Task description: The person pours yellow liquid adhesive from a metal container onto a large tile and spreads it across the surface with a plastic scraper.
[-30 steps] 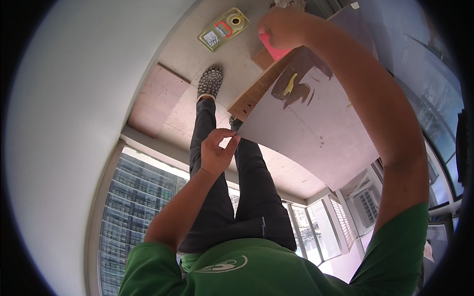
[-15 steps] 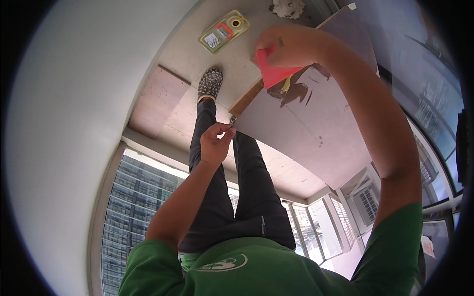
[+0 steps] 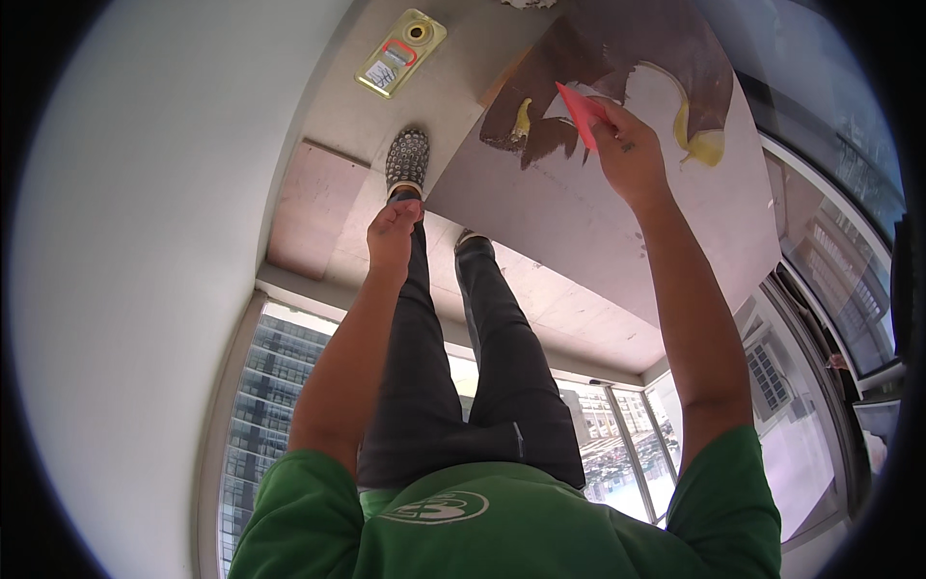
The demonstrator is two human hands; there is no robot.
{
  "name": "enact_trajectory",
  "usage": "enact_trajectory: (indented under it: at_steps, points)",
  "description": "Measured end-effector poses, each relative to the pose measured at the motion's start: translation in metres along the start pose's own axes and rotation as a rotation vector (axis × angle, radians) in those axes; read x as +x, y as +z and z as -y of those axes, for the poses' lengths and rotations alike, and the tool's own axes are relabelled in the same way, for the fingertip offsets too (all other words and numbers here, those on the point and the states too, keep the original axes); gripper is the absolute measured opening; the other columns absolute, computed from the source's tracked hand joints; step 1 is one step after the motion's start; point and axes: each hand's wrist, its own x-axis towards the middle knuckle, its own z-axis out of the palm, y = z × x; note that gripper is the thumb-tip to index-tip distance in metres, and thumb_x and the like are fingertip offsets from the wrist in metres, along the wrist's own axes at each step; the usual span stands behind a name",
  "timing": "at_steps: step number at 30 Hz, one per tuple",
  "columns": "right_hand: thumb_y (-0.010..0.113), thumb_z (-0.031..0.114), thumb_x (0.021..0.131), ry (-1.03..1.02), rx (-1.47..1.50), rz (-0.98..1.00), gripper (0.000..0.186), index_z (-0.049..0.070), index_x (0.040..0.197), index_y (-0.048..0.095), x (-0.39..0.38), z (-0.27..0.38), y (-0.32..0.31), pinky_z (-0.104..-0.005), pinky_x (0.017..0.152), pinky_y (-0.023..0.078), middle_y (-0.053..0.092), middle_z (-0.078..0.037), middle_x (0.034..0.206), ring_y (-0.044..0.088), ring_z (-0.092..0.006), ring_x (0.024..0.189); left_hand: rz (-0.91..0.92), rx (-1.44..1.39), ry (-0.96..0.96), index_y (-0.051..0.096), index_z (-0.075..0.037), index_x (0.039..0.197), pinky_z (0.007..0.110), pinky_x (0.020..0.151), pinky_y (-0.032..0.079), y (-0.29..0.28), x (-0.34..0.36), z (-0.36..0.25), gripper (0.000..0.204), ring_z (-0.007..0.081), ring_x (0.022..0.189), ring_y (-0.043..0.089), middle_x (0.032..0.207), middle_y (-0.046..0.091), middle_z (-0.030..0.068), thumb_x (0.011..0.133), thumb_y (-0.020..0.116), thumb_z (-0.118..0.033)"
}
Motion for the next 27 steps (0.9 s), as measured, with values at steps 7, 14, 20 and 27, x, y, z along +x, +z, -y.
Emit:
enact_trajectory:
  at_steps: [7,14,20,27]
  points:
    - [0.060,0.018,0.092,-0.212,-0.377,-0.239,0.023,0.014,0.114,0.068,0.003,-0.022,0.040,-0.0438,0.076,0.055,0.069,-0.010,0.095,0.064,-0.0346,0.088,0.020,0.008,0.065,0.068,-0.006,0.110,0.030,0.087,0.048,0.010,-0.005,0.005,0.020,0.0156,0.099,0.067,0.102,0.071,0.0036,0.097,0.066,-0.021]
    - [0.058,0.015,0.093,-0.127,-0.436,-0.208,0.024,0.011,0.115,0.067,-0.003,-0.021,0.068,-0.0470,0.076,0.054,0.067,-0.015,0.094,0.064,-0.0358,0.091,0.049,-0.150,-0.021,0.062,-0.004,0.114,0.033,0.089,0.049,0.009,0.001,0.011,0.022,0.0193,0.101,0.067,0.104,0.070,0.0073,0.097,0.066,-0.018]
    - [0.058,0.017,0.091,-0.245,-0.473,0.030,0.024,0.009,0.112,0.065,-0.053,0.006,0.111,-0.0445,0.082,0.056,0.067,-0.010,0.100,0.063,-0.0323,0.099,0.100,-0.081,-0.036,0.063,-0.005,0.113,0.032,0.088,0.049,0.002,0.003,0.006,0.023,0.0173,0.100,0.067,0.103,0.070,0.0061,0.096,0.068,-0.019]
    - [0.056,0.017,0.092,-0.113,-0.383,-0.091,0.018,0.008,0.103,0.067,-0.010,0.021,0.075,-0.0464,0.082,0.055,0.068,-0.012,0.101,0.064,-0.0327,0.098,0.140,-0.092,-0.059,0.067,-0.006,0.110,0.029,0.086,0.048,-0.012,0.005,0.007,0.023,0.0134,0.097,0.066,0.103,0.072,0.0039,0.095,0.069,-0.024]
